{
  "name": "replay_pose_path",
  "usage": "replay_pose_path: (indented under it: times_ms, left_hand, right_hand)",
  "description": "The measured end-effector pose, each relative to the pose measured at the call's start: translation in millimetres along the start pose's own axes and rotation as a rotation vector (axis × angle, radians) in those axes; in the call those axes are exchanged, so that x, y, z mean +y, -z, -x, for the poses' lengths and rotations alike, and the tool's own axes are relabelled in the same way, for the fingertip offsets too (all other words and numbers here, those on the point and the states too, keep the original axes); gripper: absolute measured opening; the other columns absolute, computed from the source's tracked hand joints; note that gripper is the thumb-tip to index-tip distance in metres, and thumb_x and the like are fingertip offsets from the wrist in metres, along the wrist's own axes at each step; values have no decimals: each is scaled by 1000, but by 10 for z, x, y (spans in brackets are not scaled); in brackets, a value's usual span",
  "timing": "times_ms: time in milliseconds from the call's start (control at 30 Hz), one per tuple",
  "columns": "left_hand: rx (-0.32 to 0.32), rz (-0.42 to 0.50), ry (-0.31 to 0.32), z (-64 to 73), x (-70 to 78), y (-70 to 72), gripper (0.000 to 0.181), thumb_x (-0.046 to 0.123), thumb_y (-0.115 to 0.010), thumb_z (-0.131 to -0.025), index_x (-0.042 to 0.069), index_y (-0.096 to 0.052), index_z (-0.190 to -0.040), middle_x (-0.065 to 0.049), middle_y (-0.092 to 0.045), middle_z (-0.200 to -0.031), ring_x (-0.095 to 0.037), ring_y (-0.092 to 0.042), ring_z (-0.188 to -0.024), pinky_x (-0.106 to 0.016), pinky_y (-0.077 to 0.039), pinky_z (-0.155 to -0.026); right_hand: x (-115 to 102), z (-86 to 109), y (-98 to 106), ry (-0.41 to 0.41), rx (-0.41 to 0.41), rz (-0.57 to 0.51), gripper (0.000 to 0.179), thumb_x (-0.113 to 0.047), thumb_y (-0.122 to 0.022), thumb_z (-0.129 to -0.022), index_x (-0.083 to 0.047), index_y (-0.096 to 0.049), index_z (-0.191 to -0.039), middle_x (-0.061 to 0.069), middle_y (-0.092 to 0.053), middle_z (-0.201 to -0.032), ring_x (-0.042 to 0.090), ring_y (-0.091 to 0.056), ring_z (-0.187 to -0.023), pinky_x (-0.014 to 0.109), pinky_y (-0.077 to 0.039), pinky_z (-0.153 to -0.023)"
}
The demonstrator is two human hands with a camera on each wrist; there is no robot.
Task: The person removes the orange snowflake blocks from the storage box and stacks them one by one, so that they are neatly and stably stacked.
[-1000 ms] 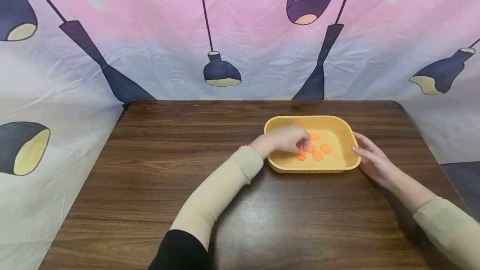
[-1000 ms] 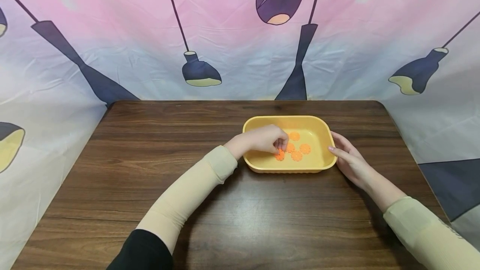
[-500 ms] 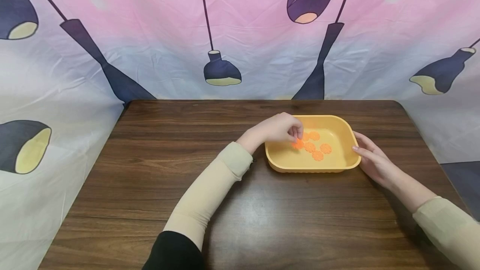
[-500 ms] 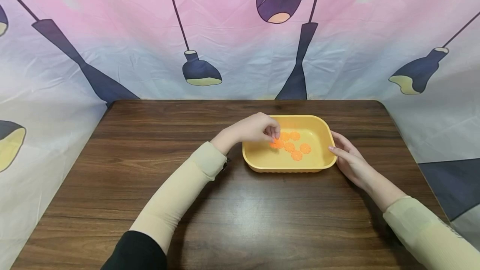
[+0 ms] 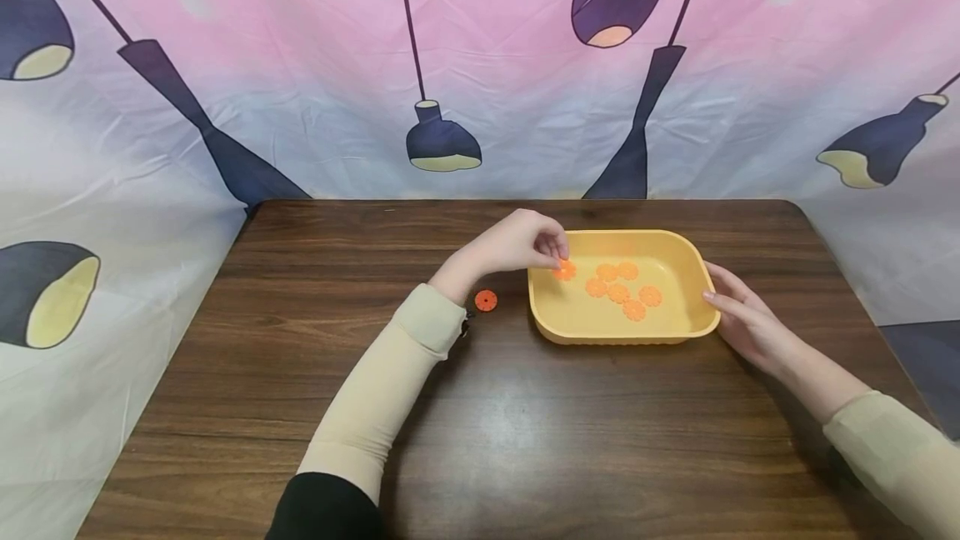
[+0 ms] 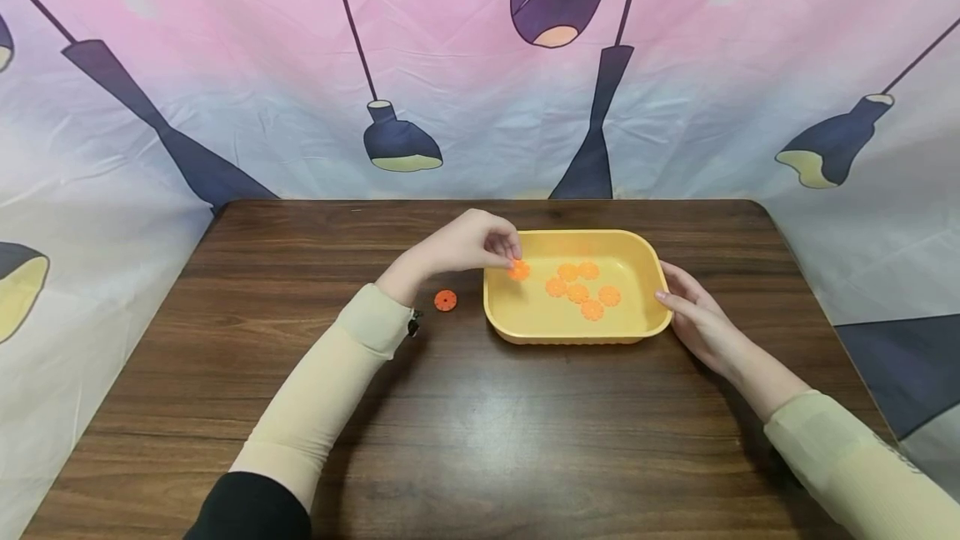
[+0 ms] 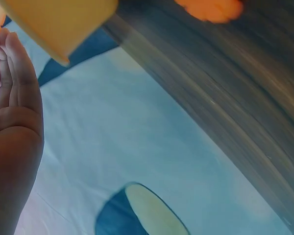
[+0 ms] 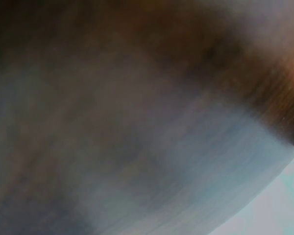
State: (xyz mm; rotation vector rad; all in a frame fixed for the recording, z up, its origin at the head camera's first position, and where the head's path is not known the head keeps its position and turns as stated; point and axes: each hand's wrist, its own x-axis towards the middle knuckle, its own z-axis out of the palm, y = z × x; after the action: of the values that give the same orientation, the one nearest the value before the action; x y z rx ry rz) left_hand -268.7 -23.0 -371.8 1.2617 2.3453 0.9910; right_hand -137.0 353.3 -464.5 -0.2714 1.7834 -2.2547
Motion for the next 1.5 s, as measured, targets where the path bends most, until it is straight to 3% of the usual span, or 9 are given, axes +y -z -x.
replay_pose_path:
  times_ms: [400,600,700,1067,1500]
  left_hand:
    - [12,177,104,432,-228,306,10,1,-79,-91,-1,-77,-101,-11,-78,-91,-13,-73,-82,-27,-63,-82]
    - [-16,228,198,618,-346,384,11,-2,-77,-90,-3,-77,-101,-8,-79,-86,-11,-73,-76,-46,-66,-82]
    - [-23,242,248,679,-423,369,12,-3,-77,-90,-4,-77,-101,-7,-79,-85,-10,-73,-74,-50,-66,-82]
    - [-27,382,399,833,-635,209,13,-7,-74,-92,-11,-75,-105,-2,-78,-83,-9,-73,-73,-35,-67,-78]
    - [-65,379,424,835,-691,142,13,-9,-73,-92,-14,-75,-104,-9,-80,-84,-6,-72,-70,-30,-67,-73]
  right_hand:
    - [0,10,13,-11,3,6,45,-2,-38,-112,-28,-46,-148,-16,-46,-147,-5,-58,-129,11,-51,-102]
    - [-3,2,3,-15,12,13,44,-2,-38,-112,-28,-45,-148,-16,-46,-147,-6,-58,-128,11,-50,-102]
    - [-9,0,1,-18,12,13,44,-3,-38,-112,-28,-45,-148,-16,-46,-146,-6,-58,-128,11,-50,-102]
    - [-5,-8,9,-19,-3,15,44,-2,-37,-112,-27,-43,-149,-16,-46,-147,-5,-59,-128,12,-50,-102]
    - [-31,1,-7,-36,-1,55,43,-5,-38,-113,-29,-41,-149,-17,-43,-148,-6,-57,-129,11,-50,-103]
